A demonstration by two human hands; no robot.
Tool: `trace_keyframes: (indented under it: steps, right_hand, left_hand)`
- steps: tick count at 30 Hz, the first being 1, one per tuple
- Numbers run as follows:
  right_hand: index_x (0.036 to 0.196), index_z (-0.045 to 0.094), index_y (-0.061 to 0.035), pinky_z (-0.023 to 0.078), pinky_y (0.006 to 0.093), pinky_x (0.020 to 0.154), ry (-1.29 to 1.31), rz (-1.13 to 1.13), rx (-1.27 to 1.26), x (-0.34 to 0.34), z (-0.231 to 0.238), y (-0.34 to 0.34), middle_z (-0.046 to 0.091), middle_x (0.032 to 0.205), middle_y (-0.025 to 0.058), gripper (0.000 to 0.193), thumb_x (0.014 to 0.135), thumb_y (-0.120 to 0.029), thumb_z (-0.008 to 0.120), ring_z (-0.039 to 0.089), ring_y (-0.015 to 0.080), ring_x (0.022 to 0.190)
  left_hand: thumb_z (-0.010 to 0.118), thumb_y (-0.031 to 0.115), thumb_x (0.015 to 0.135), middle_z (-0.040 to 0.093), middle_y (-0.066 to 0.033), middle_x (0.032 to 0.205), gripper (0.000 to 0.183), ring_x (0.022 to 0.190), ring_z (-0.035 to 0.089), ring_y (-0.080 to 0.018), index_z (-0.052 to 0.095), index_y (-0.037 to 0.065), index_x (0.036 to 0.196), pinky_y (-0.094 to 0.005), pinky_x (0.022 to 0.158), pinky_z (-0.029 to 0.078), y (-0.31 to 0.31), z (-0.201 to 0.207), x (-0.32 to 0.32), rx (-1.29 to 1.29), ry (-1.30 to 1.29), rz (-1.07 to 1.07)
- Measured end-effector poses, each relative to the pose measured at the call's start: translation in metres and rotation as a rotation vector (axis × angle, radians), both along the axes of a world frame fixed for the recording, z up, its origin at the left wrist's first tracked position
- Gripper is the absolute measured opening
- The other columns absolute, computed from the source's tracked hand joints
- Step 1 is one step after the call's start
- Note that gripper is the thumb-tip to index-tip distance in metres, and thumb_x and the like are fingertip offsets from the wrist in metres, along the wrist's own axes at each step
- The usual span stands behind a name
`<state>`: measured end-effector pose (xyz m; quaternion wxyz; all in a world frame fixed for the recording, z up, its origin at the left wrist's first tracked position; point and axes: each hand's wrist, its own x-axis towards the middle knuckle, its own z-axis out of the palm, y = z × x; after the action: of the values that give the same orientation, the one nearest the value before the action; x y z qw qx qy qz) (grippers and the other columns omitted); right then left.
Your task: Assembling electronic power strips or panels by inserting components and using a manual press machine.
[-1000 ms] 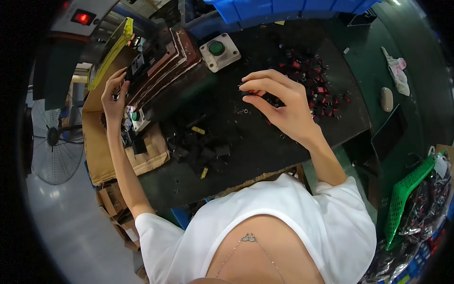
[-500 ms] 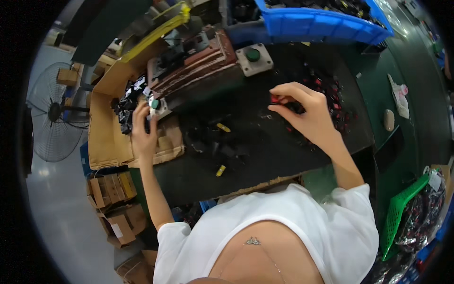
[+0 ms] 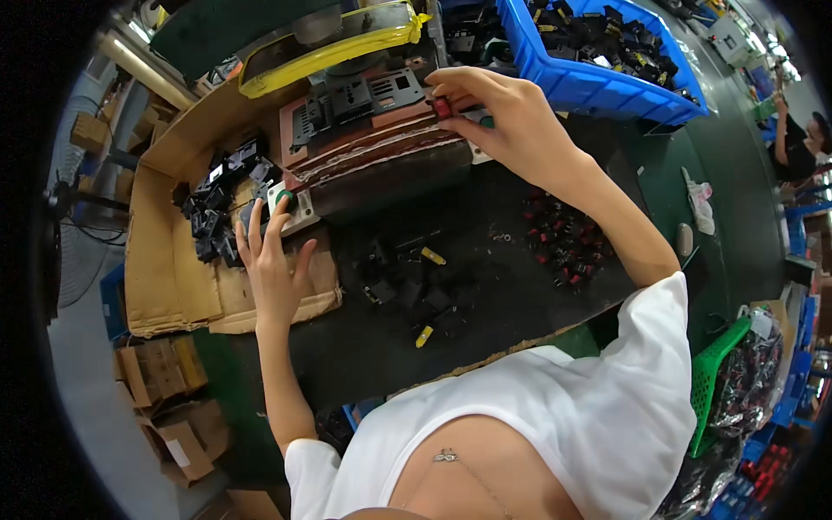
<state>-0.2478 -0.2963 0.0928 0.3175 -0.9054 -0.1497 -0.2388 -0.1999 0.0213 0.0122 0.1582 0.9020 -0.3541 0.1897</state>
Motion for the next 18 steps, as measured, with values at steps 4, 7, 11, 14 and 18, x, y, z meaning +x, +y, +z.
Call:
trace_keyframes:
  steps: [4, 7, 11, 14, 18]
  right_hand:
    - [0.108, 0.057, -0.0019, 0.052, 0.0281, 0.079, 0.036, 0.023, -0.03, 0.022, 0.002, 0.002, 0.065, 0.097, 0.0085, 0.037, 0.073, 0.002, 0.068, 0.065, 0.0192, 0.088]
    - [0.1, 0.059, 0.0016, 0.053, 0.0274, 0.078, 0.018, 0.061, -0.038, 0.042, -0.005, -0.007, 0.065, 0.096, 0.0086, 0.025, 0.076, 0.003, 0.065, 0.065, 0.0173, 0.088]
    - [0.094, 0.059, 0.0044, 0.053, 0.0275, 0.079, 0.042, 0.109, -0.043, 0.06, -0.011, -0.007, 0.064, 0.098, 0.0091, 0.015, 0.079, 0.003, 0.062, 0.064, 0.0167, 0.089]
    - [0.092, 0.059, 0.0047, 0.053, 0.0274, 0.08, 0.053, 0.129, -0.098, 0.07, -0.016, -0.009, 0.064, 0.098, 0.0102, 0.013, 0.08, 0.002, 0.062, 0.064, 0.0186, 0.09]
    - [0.089, 0.058, 0.0035, 0.051, 0.029, 0.079, 0.008, 0.127, -0.212, 0.076, -0.014, -0.009, 0.065, 0.095, 0.011, 0.013, 0.078, 0.0, 0.064, 0.064, 0.0229, 0.09]
  left_hand:
    - [0.066, 0.017, 0.078, 0.048, -0.0037, 0.128, 0.043, 0.128, 0.033, -0.0279, 0.046, 0.003, 0.113, -0.0515, 0.106, 0.016, 0.0, -0.001, -0.002, -0.011, 0.025, 0.033]
    - [0.067, 0.017, 0.077, 0.048, -0.0028, 0.128, 0.045, 0.128, 0.032, -0.0276, 0.045, 0.003, 0.113, -0.053, 0.107, 0.014, 0.002, -0.002, -0.003, -0.026, 0.05, 0.03]
    - [0.068, 0.018, 0.075, 0.046, -0.0013, 0.13, 0.048, 0.13, 0.031, -0.0273, 0.045, 0.004, 0.114, -0.0558, 0.107, 0.009, 0.002, -0.004, -0.007, -0.002, 0.061, 0.045]
    - [0.069, 0.018, 0.074, 0.045, -0.001, 0.132, 0.05, 0.13, 0.03, -0.0274, 0.044, 0.004, 0.115, -0.0575, 0.107, 0.005, 0.0, -0.004, -0.01, 0.018, 0.068, 0.064]
    - [0.069, 0.019, 0.074, 0.044, -0.0011, 0.133, 0.05, 0.13, 0.03, -0.0277, 0.044, 0.003, 0.115, -0.0581, 0.107, 0.005, 0.001, -0.005, -0.01, 0.019, 0.075, 0.064]
